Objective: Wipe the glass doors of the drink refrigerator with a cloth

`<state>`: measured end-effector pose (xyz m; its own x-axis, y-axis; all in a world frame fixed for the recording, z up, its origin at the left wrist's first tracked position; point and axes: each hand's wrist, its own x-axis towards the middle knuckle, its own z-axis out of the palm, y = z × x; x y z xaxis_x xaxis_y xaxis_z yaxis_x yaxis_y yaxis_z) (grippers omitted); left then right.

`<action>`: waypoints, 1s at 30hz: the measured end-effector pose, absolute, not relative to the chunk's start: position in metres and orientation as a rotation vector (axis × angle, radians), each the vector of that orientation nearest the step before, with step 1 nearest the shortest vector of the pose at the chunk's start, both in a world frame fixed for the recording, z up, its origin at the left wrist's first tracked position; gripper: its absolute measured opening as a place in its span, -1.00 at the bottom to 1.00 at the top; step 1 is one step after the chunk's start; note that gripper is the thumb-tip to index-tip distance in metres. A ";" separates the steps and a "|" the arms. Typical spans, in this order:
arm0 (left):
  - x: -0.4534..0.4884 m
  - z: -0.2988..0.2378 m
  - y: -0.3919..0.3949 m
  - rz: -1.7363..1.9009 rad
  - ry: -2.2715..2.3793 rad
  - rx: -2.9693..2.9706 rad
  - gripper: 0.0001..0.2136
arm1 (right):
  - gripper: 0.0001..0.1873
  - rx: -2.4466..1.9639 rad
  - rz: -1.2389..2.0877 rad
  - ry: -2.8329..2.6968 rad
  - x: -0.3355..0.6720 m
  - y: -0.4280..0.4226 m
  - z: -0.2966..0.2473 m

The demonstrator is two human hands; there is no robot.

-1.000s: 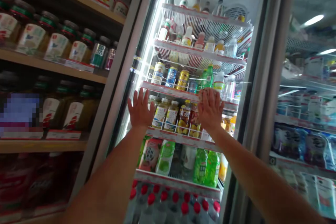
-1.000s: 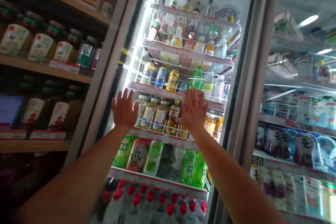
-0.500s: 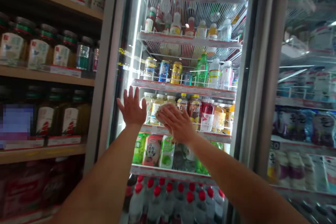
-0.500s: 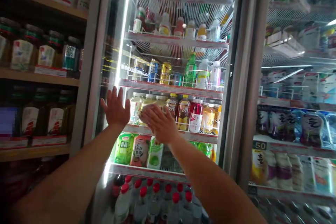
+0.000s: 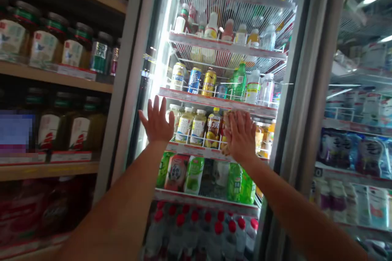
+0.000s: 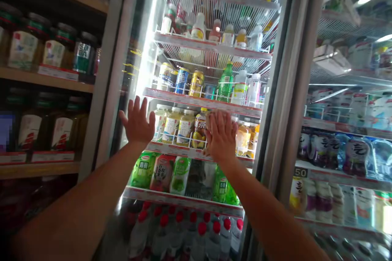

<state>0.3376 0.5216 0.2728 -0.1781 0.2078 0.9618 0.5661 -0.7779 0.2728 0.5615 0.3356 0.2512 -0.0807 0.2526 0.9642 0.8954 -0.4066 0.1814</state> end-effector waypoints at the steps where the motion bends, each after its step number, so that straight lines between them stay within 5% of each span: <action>1: 0.337 0.273 0.521 -2.041 -0.901 -1.833 -0.44 | -0.33 -1.615 -1.539 -1.338 0.549 0.346 0.243; 9: 0.338 0.273 0.523 -2.050 -0.908 -1.841 -0.43 | -0.36 -1.257 -1.672 -1.892 0.508 0.380 0.198; 20: 0.339 0.272 0.527 -2.076 -0.878 -1.835 -0.42 | -0.43 -1.591 -1.556 -1.031 0.581 0.323 0.311; 30: 0.338 0.272 0.526 -2.040 -0.900 -1.832 -0.42 | -0.46 -1.202 -1.785 -1.799 0.506 0.386 0.223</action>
